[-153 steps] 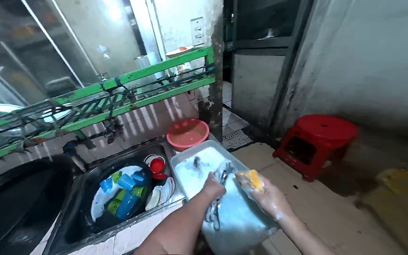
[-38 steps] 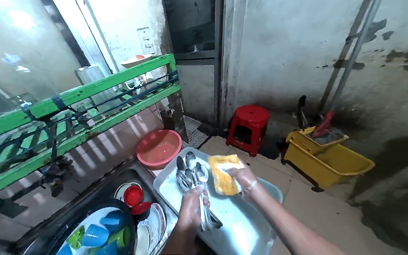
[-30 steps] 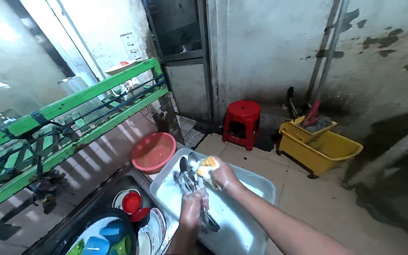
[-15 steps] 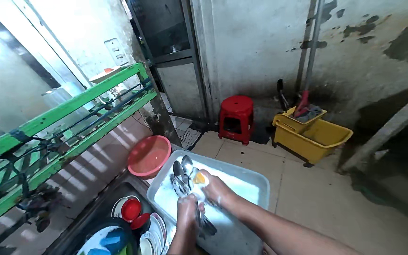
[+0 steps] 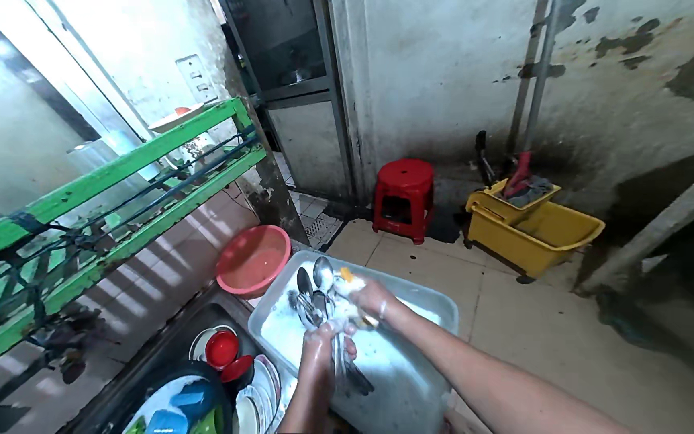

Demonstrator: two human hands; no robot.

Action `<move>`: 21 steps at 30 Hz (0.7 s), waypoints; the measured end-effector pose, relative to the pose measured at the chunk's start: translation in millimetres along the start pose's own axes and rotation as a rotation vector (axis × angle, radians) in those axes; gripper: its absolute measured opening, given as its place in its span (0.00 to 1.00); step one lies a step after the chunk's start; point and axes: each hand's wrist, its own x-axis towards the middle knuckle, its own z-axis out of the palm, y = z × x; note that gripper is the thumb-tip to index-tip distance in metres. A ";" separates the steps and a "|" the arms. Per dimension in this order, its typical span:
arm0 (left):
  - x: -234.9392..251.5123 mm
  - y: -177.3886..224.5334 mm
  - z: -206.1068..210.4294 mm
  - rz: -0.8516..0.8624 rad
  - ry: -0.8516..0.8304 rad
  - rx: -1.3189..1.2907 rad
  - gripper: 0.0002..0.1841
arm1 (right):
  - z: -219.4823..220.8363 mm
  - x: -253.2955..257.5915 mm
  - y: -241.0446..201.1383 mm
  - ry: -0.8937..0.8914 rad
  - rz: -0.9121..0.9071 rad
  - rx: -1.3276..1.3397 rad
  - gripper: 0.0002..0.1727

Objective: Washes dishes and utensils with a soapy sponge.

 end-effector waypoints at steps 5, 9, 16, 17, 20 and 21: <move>2.0 -5.7 -2.9 0.069 -0.004 -0.067 0.09 | -22.0 5.7 -1.0 0.411 -0.097 0.350 0.21; 2.4 -5.5 -2.3 0.018 -0.005 -0.019 0.04 | 3.9 -6.5 -0.9 0.118 -0.044 0.388 0.26; 2.0 -0.9 1.6 -0.028 0.082 -0.090 0.10 | -3.6 0.5 0.0 0.094 0.047 0.080 0.24; 1.9 -1.2 0.2 -0.018 0.068 -0.096 0.09 | -7.1 1.1 -1.7 0.164 0.030 0.095 0.25; 1.4 -7.1 -4.9 -0.001 -0.090 -0.068 0.07 | -11.3 5.3 -1.9 0.372 -0.047 0.145 0.25; 2.1 -9.3 -3.7 0.017 -0.106 -0.042 0.06 | -9.6 6.3 -0.8 0.420 -0.081 0.165 0.24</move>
